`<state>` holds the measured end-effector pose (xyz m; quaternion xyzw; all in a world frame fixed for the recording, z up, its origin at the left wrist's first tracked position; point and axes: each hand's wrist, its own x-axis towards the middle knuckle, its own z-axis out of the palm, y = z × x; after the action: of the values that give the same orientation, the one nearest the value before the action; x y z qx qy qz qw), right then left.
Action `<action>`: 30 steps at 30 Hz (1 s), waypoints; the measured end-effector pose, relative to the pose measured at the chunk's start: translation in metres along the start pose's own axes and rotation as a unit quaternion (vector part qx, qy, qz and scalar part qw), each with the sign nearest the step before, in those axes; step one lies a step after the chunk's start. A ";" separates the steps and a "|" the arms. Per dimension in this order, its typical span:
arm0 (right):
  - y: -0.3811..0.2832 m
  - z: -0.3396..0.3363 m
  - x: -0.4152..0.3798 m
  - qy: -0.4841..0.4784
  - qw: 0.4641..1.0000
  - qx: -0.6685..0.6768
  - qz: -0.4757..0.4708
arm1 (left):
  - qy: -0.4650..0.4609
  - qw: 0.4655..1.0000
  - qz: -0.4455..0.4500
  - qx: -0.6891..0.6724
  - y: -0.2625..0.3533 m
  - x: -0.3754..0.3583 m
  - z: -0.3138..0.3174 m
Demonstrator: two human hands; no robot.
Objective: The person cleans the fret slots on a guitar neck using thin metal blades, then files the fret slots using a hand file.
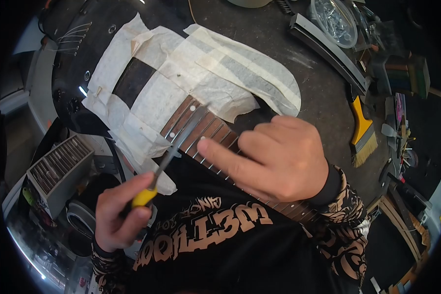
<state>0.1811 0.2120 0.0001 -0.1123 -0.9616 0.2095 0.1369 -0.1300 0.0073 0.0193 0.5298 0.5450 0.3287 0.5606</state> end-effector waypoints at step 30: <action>-0.019 0.010 0.002 -0.016 0.997 -0.059 -0.043 | 0.029 0.999 0.005 0.033 -0.039 -0.058 0.016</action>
<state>0.1729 0.1925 0.0003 -0.0758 -0.9783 0.1478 0.1236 -0.1341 -0.0601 -0.0053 0.5411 0.5688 0.3281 0.5254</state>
